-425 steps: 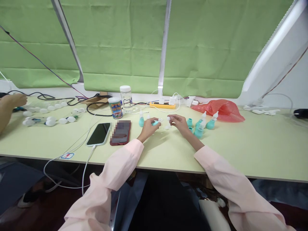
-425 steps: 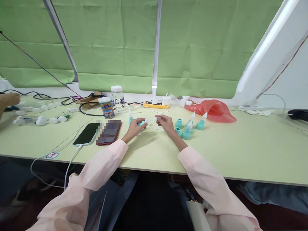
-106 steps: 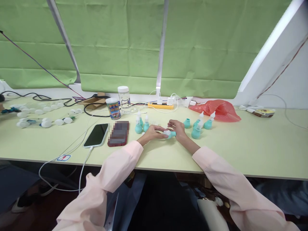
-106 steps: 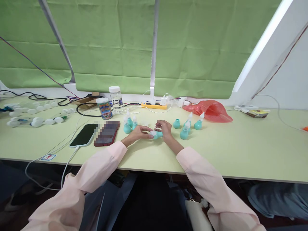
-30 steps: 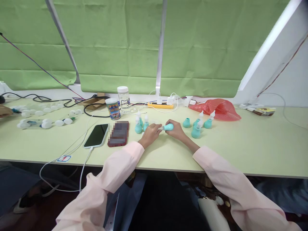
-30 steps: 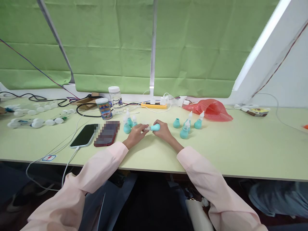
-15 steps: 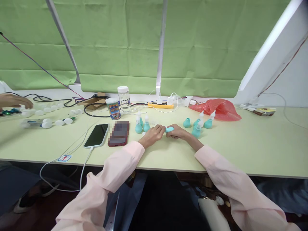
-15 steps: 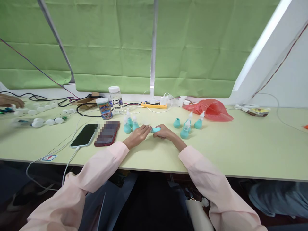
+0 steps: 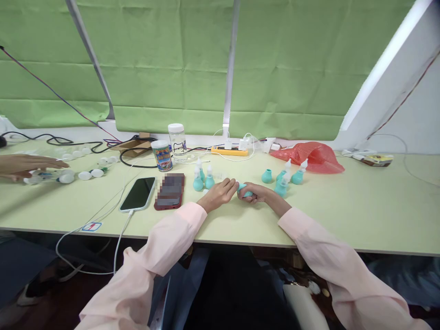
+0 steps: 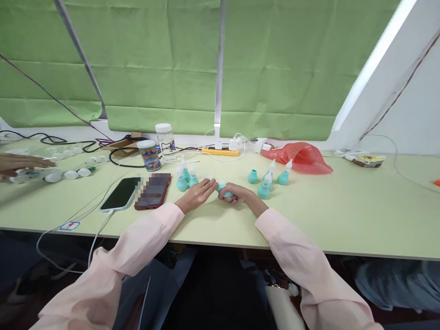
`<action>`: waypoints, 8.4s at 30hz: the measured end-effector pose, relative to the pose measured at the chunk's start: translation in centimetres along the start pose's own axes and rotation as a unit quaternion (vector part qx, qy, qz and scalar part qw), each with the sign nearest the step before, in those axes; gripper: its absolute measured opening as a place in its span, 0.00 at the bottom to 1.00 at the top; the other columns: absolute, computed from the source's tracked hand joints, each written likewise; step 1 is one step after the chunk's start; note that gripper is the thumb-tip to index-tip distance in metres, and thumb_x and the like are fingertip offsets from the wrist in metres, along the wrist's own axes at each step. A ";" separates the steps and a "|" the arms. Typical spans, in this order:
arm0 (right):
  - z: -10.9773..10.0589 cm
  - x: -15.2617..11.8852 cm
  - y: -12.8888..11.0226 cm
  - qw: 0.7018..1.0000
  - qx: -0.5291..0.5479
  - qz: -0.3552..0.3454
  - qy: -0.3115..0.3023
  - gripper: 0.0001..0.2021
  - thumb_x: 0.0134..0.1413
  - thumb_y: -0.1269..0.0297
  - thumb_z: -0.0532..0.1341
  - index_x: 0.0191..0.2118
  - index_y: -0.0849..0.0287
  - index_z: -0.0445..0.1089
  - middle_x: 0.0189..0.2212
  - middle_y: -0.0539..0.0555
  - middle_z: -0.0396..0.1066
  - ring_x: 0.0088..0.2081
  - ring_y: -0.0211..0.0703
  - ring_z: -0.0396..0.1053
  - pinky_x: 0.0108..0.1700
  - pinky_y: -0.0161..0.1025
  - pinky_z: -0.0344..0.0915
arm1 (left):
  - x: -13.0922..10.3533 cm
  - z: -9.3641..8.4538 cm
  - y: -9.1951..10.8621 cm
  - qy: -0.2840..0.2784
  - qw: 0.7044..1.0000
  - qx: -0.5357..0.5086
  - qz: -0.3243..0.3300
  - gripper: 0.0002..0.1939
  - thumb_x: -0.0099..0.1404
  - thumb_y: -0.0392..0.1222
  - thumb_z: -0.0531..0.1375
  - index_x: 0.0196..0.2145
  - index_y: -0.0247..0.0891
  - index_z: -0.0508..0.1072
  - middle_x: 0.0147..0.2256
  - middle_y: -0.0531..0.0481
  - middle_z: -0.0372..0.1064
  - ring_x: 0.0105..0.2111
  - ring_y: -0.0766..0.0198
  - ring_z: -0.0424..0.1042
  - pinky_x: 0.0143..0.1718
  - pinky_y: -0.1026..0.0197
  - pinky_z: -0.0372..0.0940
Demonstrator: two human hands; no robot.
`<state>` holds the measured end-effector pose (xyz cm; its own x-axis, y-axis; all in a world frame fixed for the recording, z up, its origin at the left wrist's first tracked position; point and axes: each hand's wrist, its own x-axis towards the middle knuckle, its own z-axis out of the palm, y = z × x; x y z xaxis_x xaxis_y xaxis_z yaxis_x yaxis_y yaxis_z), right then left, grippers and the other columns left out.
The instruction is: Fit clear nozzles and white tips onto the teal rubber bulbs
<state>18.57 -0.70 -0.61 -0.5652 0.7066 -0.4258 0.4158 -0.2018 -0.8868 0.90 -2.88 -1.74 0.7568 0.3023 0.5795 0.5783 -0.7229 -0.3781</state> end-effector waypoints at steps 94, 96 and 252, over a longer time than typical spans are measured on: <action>4.6 1.3 0.7 0.689 -0.489 -0.166 0.509 0.15 0.51 0.55 0.49 0.35 0.61 0.64 0.29 0.57 0.69 0.30 0.44 0.67 0.28 0.34 0.53 | 0.6 1.2 -0.9 0.176 0.463 -0.728 -0.473 0.14 0.48 0.45 0.61 0.22 0.31 0.62 0.19 0.51 0.63 0.19 0.71 0.64 0.21 0.67 0.59; 4.8 1.2 0.6 0.686 -0.505 -0.148 0.503 0.16 0.51 0.55 0.48 0.36 0.61 0.64 0.30 0.58 0.69 0.29 0.44 0.66 0.27 0.34 0.52 | 0.6 1.3 -0.7 0.189 0.468 -0.721 -0.476 0.14 0.49 0.45 0.60 0.21 0.31 0.62 0.19 0.51 0.63 0.19 0.71 0.64 0.21 0.67 0.59; 0.3 2.1 1.0 0.942 0.104 -0.262 0.182 0.15 0.28 0.61 0.67 0.27 0.63 0.72 0.18 0.51 0.68 0.20 0.35 0.65 0.27 0.38 0.66 | 0.8 1.9 -0.9 -0.030 0.636 -0.611 -0.470 0.13 0.45 0.34 0.62 0.30 0.27 0.70 0.20 0.48 0.68 0.17 0.70 0.66 0.21 0.66 0.65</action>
<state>17.62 0.38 -2.39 -0.3559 0.9245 0.1368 -0.0228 0.1377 -0.9902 1.56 -0.78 -2.35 0.2829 0.9547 0.0926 0.1424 -0.1373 0.9802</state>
